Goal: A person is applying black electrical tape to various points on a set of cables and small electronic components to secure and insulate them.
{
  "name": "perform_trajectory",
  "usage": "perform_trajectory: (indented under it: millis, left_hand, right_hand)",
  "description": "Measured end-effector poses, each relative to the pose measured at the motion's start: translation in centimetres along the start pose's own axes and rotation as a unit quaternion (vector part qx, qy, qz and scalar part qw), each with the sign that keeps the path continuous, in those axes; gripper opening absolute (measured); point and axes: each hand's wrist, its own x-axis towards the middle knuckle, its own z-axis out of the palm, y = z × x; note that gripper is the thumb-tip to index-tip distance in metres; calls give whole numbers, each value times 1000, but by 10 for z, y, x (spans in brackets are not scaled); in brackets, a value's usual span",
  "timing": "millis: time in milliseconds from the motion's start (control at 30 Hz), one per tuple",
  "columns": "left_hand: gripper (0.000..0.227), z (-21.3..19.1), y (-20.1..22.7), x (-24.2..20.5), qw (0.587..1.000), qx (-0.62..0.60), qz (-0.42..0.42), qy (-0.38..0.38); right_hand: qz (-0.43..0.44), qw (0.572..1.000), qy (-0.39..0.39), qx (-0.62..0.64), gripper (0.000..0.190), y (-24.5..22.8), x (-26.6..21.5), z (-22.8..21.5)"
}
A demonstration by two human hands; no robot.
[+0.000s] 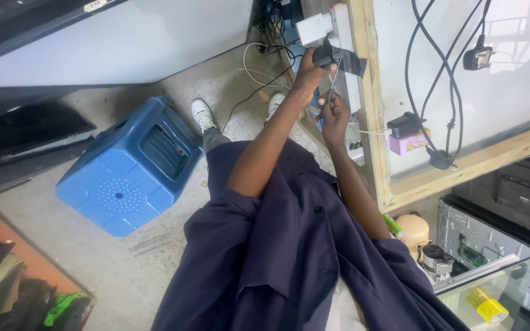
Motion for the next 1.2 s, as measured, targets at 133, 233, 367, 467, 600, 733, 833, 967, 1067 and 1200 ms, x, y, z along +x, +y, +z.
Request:
perform_trajectory:
  millis: [133, 233, 367, 467, 600, 733, 833, 967, 1067, 1200]
  left_hand:
    - [54, 3, 5, -4, 1000, -14, -18, 11]
    - [54, 4, 6, -5, 1000, -8, -9, 21]
    - [60, 5, 9, -9, 1000, 1, -14, 26]
    - [52, -1, -2, 3, 1000, -5, 9, 6]
    - [58, -8, -10, 3, 999, -24, -15, -18]
    - [66, -6, -5, -5, 997, -55, -51, -14]
    - [67, -7, -8, -3, 996, -74, -47, -30]
    - [66, -5, 2, -10, 993, -96, -64, -29]
    - [69, -3, 12, -18, 994, -73, -83, -19]
    - [72, -4, 10, -15, 995, -51, -86, -7]
  right_hand:
    - [9, 1000, 1, -10, 22, 7, -1, -5]
    - [41, 998, -20, 33, 19, 6, -3, -11]
    - [99, 991, -89, -25, 39, -10, -20, -23]
    - [142, 983, -107, -43, 45, -27, -32, -26]
    - [114, 990, -59, -58, 33, -63, -41, -46]
    - [-7, 983, -11, -181, 19, -104, -10, -71]
    - [-173, 848, 92, -492, 29, -83, 30, -95]
    - [12, 867, 47, -497, 32, -72, 71, -107]
    - [48, 838, 28, -543, 22, -68, 86, -116]
    - [37, 844, -14, -535, 14, -75, 93, -118]
